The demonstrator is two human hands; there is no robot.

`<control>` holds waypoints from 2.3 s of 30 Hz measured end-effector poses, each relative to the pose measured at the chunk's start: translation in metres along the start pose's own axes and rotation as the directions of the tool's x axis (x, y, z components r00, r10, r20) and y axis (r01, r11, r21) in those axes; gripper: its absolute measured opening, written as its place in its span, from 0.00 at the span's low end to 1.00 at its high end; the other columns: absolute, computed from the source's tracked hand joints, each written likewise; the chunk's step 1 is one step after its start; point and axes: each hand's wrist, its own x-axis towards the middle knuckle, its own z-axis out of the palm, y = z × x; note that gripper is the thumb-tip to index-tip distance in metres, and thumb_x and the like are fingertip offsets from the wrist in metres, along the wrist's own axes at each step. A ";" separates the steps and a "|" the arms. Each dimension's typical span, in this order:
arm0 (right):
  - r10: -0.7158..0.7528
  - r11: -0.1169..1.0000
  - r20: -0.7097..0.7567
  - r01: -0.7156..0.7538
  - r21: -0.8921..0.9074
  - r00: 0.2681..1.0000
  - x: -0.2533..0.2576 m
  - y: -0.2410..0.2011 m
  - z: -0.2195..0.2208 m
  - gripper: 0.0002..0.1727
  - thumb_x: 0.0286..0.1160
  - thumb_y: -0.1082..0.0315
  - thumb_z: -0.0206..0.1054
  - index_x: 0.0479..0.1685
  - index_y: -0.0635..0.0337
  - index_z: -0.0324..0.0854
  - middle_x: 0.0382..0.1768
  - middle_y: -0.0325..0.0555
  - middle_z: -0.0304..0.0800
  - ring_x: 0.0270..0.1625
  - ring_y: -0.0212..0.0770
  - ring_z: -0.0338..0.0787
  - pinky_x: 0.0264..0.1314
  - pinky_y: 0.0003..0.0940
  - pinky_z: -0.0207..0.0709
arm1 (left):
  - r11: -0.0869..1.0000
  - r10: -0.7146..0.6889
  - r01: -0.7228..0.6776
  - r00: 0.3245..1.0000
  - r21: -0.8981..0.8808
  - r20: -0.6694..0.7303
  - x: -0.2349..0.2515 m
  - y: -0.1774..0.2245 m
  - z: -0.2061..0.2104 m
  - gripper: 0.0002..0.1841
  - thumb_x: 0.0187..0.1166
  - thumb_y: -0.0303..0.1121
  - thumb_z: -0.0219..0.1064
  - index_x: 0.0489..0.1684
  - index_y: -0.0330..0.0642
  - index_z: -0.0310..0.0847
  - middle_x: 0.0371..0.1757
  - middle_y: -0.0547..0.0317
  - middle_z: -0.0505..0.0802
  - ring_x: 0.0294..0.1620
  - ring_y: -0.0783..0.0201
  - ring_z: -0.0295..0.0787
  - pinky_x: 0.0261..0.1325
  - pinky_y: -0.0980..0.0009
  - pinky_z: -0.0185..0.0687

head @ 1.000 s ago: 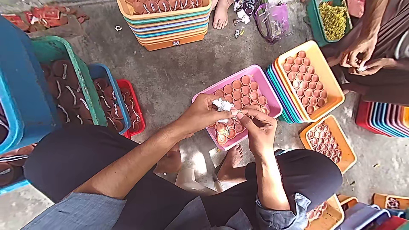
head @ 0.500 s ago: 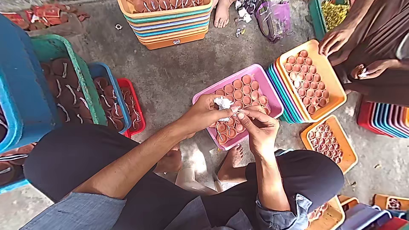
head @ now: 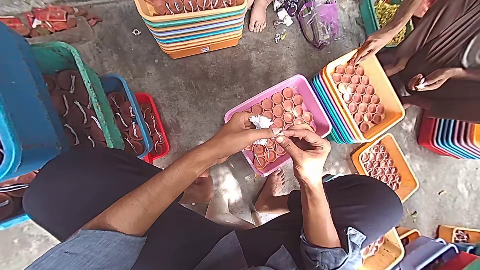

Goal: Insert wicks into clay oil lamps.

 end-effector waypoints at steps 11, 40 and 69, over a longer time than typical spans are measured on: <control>-0.062 0.995 0.014 0.063 -0.079 0.998 0.000 -0.003 0.001 0.08 0.60 0.78 0.84 0.38 0.64 0.95 0.41 0.45 0.91 0.44 0.37 0.90 0.43 0.28 0.89 | 0.999 -0.025 0.026 1.000 -0.047 0.006 -0.002 0.000 0.001 0.08 0.82 0.30 0.70 0.49 0.35 0.89 0.39 0.54 0.95 0.38 0.66 0.94 0.46 0.70 0.92; -0.033 0.999 -0.003 0.033 0.025 0.999 -0.001 -0.001 0.003 0.08 0.62 0.78 0.82 0.40 0.63 0.94 0.44 0.45 0.92 0.48 0.38 0.91 0.49 0.31 0.90 | 0.999 0.052 -0.052 0.999 -0.011 0.002 -0.002 0.002 0.002 0.07 0.81 0.27 0.71 0.50 0.34 0.89 0.38 0.53 0.95 0.35 0.65 0.93 0.43 0.69 0.93; -0.028 0.996 0.081 0.021 0.084 0.996 -0.002 0.003 0.007 0.05 0.75 0.73 0.74 0.46 0.60 0.90 0.49 0.42 0.88 0.54 0.36 0.88 0.56 0.30 0.87 | 0.986 0.067 -0.072 0.997 -0.153 -0.039 0.002 0.001 -0.001 0.11 0.80 0.23 0.69 0.57 0.33 0.89 0.53 0.49 0.95 0.52 0.60 0.93 0.60 0.64 0.90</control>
